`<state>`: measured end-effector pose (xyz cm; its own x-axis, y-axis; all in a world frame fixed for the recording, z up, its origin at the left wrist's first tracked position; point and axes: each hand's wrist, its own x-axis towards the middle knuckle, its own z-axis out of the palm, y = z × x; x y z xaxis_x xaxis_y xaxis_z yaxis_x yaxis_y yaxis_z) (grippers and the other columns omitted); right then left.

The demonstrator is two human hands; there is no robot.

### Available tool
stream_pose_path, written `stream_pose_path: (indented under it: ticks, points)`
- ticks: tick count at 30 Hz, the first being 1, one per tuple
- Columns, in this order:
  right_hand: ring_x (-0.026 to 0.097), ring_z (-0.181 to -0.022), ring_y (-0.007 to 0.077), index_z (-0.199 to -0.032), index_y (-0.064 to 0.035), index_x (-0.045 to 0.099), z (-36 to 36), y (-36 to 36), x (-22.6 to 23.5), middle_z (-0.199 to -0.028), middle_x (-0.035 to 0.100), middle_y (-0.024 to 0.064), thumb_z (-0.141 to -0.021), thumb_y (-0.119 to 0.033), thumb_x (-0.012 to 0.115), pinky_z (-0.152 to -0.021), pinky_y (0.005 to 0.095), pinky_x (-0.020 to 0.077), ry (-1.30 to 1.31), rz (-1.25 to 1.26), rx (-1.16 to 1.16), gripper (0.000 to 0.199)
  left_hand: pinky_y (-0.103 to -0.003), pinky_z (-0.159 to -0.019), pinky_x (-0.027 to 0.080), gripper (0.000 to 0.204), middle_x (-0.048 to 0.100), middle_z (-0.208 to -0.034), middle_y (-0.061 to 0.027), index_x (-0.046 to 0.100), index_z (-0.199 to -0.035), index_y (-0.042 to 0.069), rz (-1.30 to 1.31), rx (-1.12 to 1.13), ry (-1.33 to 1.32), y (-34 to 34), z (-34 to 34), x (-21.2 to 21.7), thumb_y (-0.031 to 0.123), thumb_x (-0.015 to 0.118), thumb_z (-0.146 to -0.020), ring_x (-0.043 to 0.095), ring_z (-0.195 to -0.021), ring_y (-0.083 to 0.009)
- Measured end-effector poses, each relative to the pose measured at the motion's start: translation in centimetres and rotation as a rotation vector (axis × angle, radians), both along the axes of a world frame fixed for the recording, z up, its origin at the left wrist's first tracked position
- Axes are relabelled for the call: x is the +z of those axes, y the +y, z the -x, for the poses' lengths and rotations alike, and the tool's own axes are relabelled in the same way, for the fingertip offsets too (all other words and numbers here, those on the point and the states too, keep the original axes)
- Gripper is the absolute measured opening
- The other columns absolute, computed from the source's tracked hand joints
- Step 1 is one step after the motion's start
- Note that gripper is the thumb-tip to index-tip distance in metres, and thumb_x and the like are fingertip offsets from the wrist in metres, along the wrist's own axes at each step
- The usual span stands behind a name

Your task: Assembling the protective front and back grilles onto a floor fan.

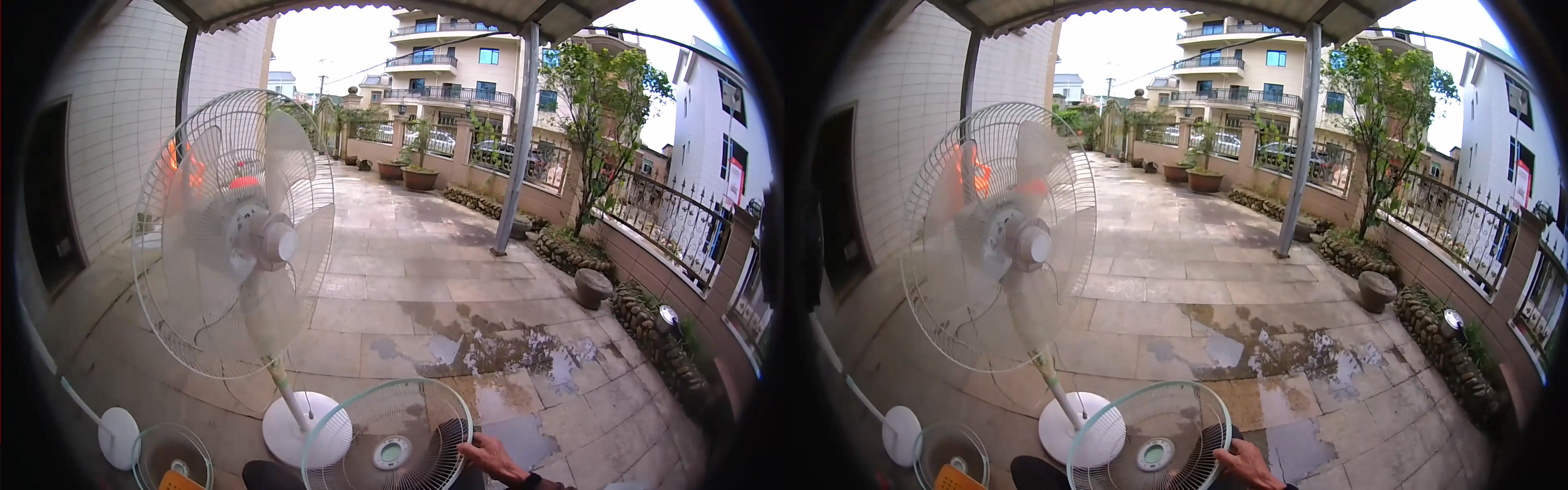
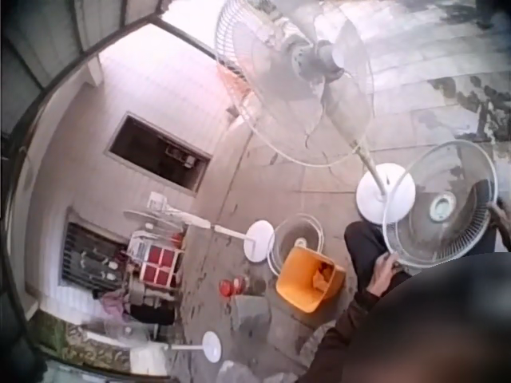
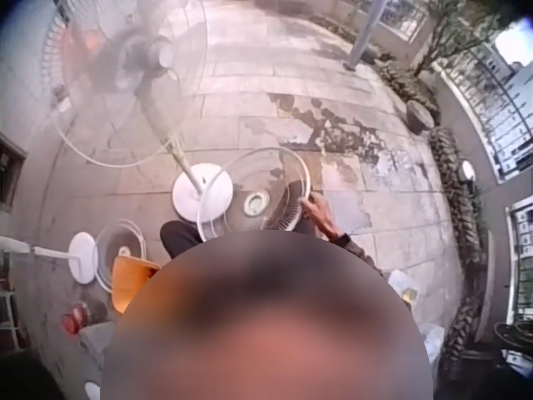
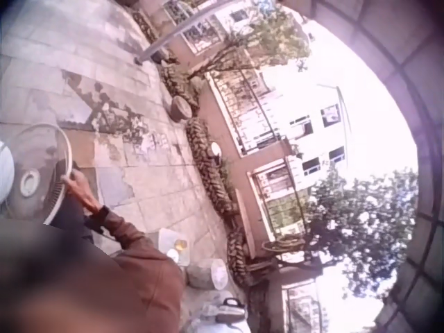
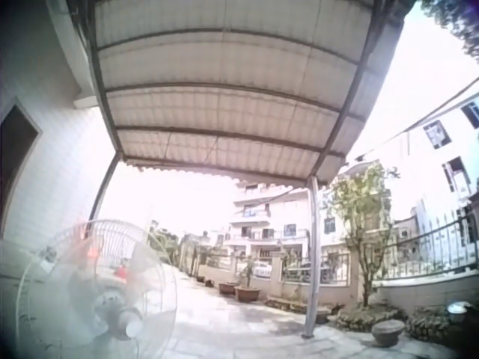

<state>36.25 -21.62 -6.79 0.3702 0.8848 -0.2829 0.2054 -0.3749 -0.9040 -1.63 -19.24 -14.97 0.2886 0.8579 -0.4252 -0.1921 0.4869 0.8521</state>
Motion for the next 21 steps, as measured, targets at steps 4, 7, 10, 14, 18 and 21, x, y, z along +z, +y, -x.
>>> stream_pose_path:
  ticks: [4, 7, 10, 14, 18, 21]
  points:
    - [0.064, -0.080, 0.0168, -0.110, 0.0046, 0.064, -0.7, 0.9, -0.5, -0.092, 0.067, 0.0090, -0.094, -0.032, 0.063, -0.070, 0.0313, 0.0552, 0.026, 0.020, 0.005, 0.039, -0.032, -0.081, 0.056, 0.031, 0.063, -0.101, -0.0072, 0.060, -0.116, -0.001, 0.158, 0.038, -0.159, 0.3, -0.3, 0.3, 0.026, 0.052, -0.103, 0.064, -0.093, -0.0167]
    - [0.066, -0.078, 0.0177, -0.110, 0.0046, 0.064, -1.1, 1.8, -0.7, -0.092, 0.068, 0.0104, -0.093, -0.029, 0.063, -0.067, 0.0315, 0.0569, 0.035, -0.007, 0.001, 0.037, -0.035, -0.085, 0.056, 0.036, 0.063, -0.108, -0.0094, 0.056, -0.122, -0.001, 0.164, 0.052, -0.204, 0.6, 0.1, 0.9, 0.029, 0.055, -0.102, 0.063, -0.095, -0.0191]
    - [0.067, -0.075, 0.0190, -0.110, 0.0058, 0.065, -1.3, 2.7, -0.3, -0.091, 0.069, 0.0118, -0.092, -0.025, 0.063, -0.065, 0.0323, 0.0584, 0.065, -0.042, -0.023, 0.035, -0.036, -0.087, 0.057, 0.043, 0.061, -0.111, -0.0117, 0.052, -0.129, -0.003, 0.124, 0.089, -0.131, 1.2, 0.8, 2.4, 0.030, 0.057, -0.101, 0.063, -0.096, -0.0201]
    - [0.066, -0.073, 0.0197, -0.109, 0.0075, 0.063, -2.5, 4.7, -0.5, -0.090, 0.068, 0.0130, -0.093, -0.024, 0.061, -0.063, 0.0327, 0.0580, 0.043, -0.049, 0.003, 0.035, -0.040, -0.091, 0.055, 0.044, 0.062, -0.117, -0.0187, 0.055, -0.131, -0.005, -0.085, 0.220, 0.125, 2.5, 2.6, 3.0, 0.025, 0.061, -0.098, 0.062, -0.103, -0.0272]
    - [0.065, -0.068, 0.0206, -0.104, 0.0085, 0.063, -2.6, 6.5, 0.2, -0.085, 0.066, 0.0134, -0.091, -0.024, 0.060, -0.061, 0.0330, 0.0566, 0.027, -0.081, -0.032, 0.035, -0.041, -0.093, 0.053, 0.042, 0.062, -0.116, -0.0192, 0.057, -0.127, -0.004, -0.396, 0.216, 0.455, 3.9, 5.0, 3.1, 0.023, 0.063, -0.096, 0.061, -0.105, -0.0303]
    - [0.066, -0.067, 0.0212, -0.102, 0.0097, 0.062, -5.3, 7.8, -2.6, -0.082, 0.066, 0.0139, -0.089, -0.023, 0.059, -0.061, 0.0320, 0.0568, -0.017, -0.066, -0.086, 0.035, -0.042, -0.094, 0.051, 0.040, 0.062, -0.116, -0.0195, 0.059, -0.125, -0.004, -0.699, 0.176, 0.895, 4.6, 6.7, 1.5, 0.022, 0.064, -0.095, 0.060, -0.106, -0.0326]
